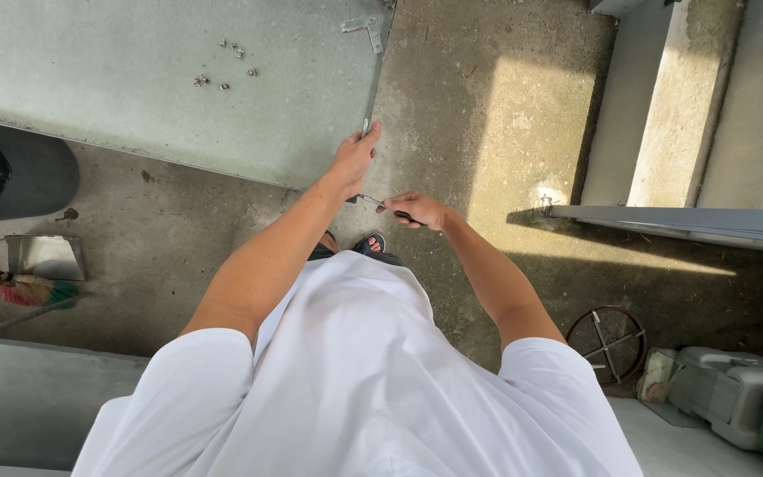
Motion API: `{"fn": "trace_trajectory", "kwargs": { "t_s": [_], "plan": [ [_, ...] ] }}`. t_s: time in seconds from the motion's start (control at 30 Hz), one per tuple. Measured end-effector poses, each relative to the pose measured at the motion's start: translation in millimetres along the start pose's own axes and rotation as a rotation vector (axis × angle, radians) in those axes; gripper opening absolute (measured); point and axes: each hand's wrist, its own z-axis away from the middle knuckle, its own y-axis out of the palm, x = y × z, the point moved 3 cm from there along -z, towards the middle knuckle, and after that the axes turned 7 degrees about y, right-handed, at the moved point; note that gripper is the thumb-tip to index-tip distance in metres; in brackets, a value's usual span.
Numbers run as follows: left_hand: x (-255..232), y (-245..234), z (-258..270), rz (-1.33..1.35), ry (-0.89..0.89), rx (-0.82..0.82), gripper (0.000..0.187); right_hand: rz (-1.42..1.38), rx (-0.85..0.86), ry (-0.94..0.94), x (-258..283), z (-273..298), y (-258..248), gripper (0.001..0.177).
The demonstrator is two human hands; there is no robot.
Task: The person is using a wrench and a screwdriver to loosen or tighten screws on a metal cabinet frame.
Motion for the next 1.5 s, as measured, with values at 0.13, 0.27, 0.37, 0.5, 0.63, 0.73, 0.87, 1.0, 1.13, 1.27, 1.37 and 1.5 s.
{"fn": "trace_trajectory", "kwargs": {
  "t_s": [0.13, 0.27, 0.37, 0.5, 0.63, 0.73, 0.87, 1.0, 1.13, 1.27, 1.37, 1.5],
  "plan": [
    [16, -3, -1, -0.031, 0.055, 0.061, 0.056, -0.213, 0.162, 0.166, 14, 12, 13, 0.040],
    [7, 0, 10, -0.038, 0.051, 0.060, 0.053, 0.382, -0.276, -0.215, 1, 3, 15, 0.029],
    [-4, 5, 8, -0.024, 0.001, -0.006, 0.048, 0.826, -0.615, -0.575, -2, 4, 24, 0.023],
    [22, 2, -24, 0.019, 0.050, -0.045, 0.051, 0.949, -0.826, -0.711, -10, 5, 14, 0.021],
    [6, 9, -6, 0.030, 0.027, -0.093, 0.052, -0.060, 0.206, -0.271, -33, -8, -15, 0.043],
    [-5, 8, 2, -0.056, -0.031, -0.131, 0.061, -0.361, 0.337, 0.000, -10, 18, -3, 0.044],
    [-15, 10, 20, -0.096, -0.086, -0.138, 0.069, -0.237, 0.246, 0.050, -16, 5, 3, 0.045],
    [-3, 6, 6, -0.087, -0.040, -0.142, 0.077, 0.361, -0.230, -0.352, -23, 3, -8, 0.041],
    [-21, 15, 23, -0.101, -0.094, -0.166, 0.078, 0.908, -0.690, -0.896, -1, 19, -4, 0.038],
    [-19, 17, 18, -0.102, -0.098, -0.153, 0.080, -0.279, 0.249, 0.023, -12, 6, -9, 0.038],
    [-11, 15, 10, -0.121, -0.090, -0.147, 0.081, -0.166, 0.170, -0.077, -23, -3, -9, 0.034],
    [-18, 20, 1, -0.101, -0.110, -0.215, 0.082, 0.800, -0.531, -0.997, -21, 5, -12, 0.031]
  ]
}}
